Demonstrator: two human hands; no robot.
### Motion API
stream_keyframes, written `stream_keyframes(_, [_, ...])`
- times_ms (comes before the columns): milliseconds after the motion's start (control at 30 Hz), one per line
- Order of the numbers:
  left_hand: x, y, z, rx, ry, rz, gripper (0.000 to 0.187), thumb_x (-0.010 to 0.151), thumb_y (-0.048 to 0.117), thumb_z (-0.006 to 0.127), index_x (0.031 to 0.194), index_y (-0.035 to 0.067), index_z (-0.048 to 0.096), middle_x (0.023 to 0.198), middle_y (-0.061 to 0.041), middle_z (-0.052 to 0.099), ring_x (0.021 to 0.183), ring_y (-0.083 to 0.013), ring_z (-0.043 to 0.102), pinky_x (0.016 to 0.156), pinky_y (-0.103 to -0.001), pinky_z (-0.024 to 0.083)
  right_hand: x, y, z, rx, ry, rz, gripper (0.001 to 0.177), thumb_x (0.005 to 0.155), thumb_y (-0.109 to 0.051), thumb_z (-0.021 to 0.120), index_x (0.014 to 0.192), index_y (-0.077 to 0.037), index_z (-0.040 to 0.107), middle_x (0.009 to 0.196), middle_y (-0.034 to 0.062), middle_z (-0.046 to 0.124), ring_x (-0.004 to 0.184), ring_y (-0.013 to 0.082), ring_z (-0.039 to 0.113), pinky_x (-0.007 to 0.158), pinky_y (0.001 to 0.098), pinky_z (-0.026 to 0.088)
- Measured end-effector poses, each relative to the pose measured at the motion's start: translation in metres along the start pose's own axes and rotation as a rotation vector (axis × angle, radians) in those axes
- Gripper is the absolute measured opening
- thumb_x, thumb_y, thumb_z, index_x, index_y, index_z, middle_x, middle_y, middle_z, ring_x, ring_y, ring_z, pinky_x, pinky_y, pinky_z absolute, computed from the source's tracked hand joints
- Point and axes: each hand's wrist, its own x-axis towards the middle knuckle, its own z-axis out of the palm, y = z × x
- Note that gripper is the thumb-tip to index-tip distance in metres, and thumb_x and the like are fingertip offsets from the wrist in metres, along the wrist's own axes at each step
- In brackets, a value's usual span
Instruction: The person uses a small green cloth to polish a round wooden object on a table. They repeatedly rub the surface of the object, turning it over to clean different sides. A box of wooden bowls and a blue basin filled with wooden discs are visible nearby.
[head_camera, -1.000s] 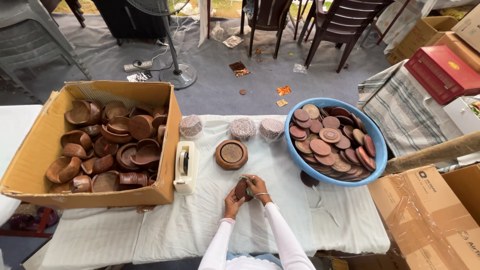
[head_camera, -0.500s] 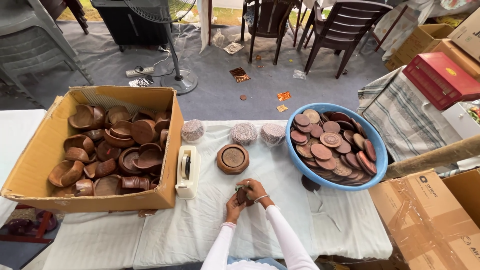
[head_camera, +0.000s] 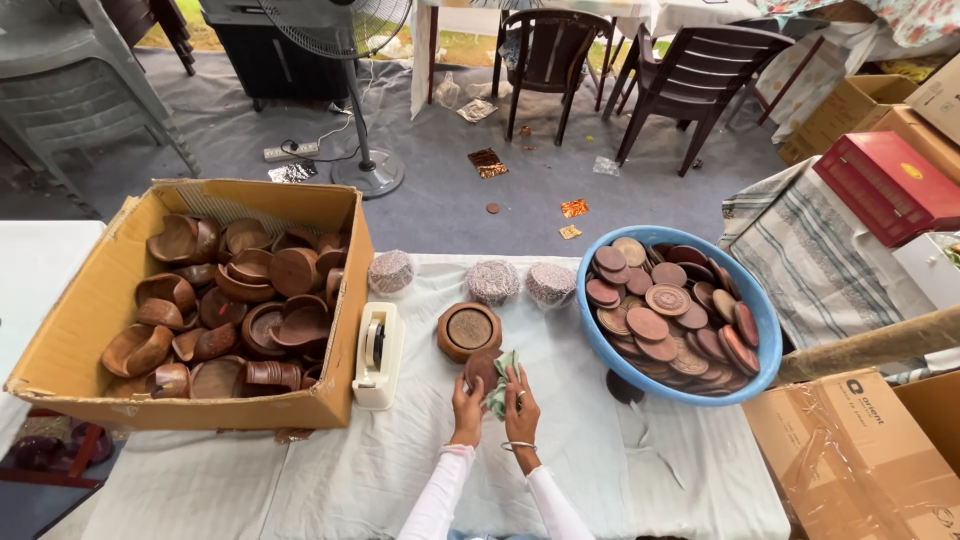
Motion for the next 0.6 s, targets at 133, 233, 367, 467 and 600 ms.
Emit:
stream_keyframes(133, [0.009,0.012,0.011,-0.083,0.053,0.182,0.045,0.103,0.020,0.056,0.146,0.008,0.047,0.134,-0.004,0.063,0.116,-0.0174,0.064,0.093,-0.034,0.056,-0.008,-0.015,0.007,-0.089,0.003,-0.015,0.039,0.098,-0.023,0.064,0.137,-0.020,0.067,0.148,0.0108,0.062,0.092,0.0184,0.074,0.078,0.0327,0.057])
stream_keyframes(233, [0.008,0.023,0.020,0.029,0.006,0.244,0.042,0.105,0.018,0.054,0.144,0.003,0.051,0.134,-0.007,0.065,0.118,-0.0181,0.063,0.098,-0.032,0.052,-0.007,-0.020,0.010,0.010,0.047,-0.122,0.051,0.099,-0.021,0.063,0.149,-0.018,0.054,0.140,0.0158,0.064,0.102,0.0207,0.072,0.081,0.0336,0.057])
stream_keyframes(367, [-0.003,0.041,0.033,0.167,-0.047,0.285,0.038,0.106,0.020,0.052,0.139,0.002,0.058,0.129,-0.011,0.068,0.113,-0.0188,0.064,0.095,-0.032,0.052,-0.005,-0.027,0.010,-0.011,0.013,-0.072,0.053,0.104,-0.017,0.054,0.157,-0.022,0.045,0.127,0.0137,0.072,0.097,0.0223,0.073,0.083,0.0351,0.056])
stream_keyframes(467, [-0.010,0.051,0.043,0.262,-0.063,0.316,0.038,0.107,0.023,0.050,0.137,0.003,0.058,0.128,-0.010,0.069,0.113,-0.0192,0.064,0.096,-0.032,0.052,-0.002,-0.031,0.010,-0.021,0.018,-0.079,0.053,0.106,-0.015,0.048,0.159,-0.021,0.040,0.121,0.0136,0.069,0.098,0.0246,0.070,0.084,0.0357,0.056])
stream_keyframes(600, [-0.010,0.049,0.043,0.444,-0.098,0.422,0.037,0.105,0.023,0.051,0.135,0.002,0.060,0.125,-0.011,0.070,0.113,-0.0200,0.065,0.097,-0.033,0.051,0.011,-0.052,0.001,-0.031,0.114,-0.282,0.052,0.110,-0.013,0.042,0.161,-0.012,0.035,0.134,0.0224,0.055,0.111,0.0327,0.062,0.089,0.0383,0.051])
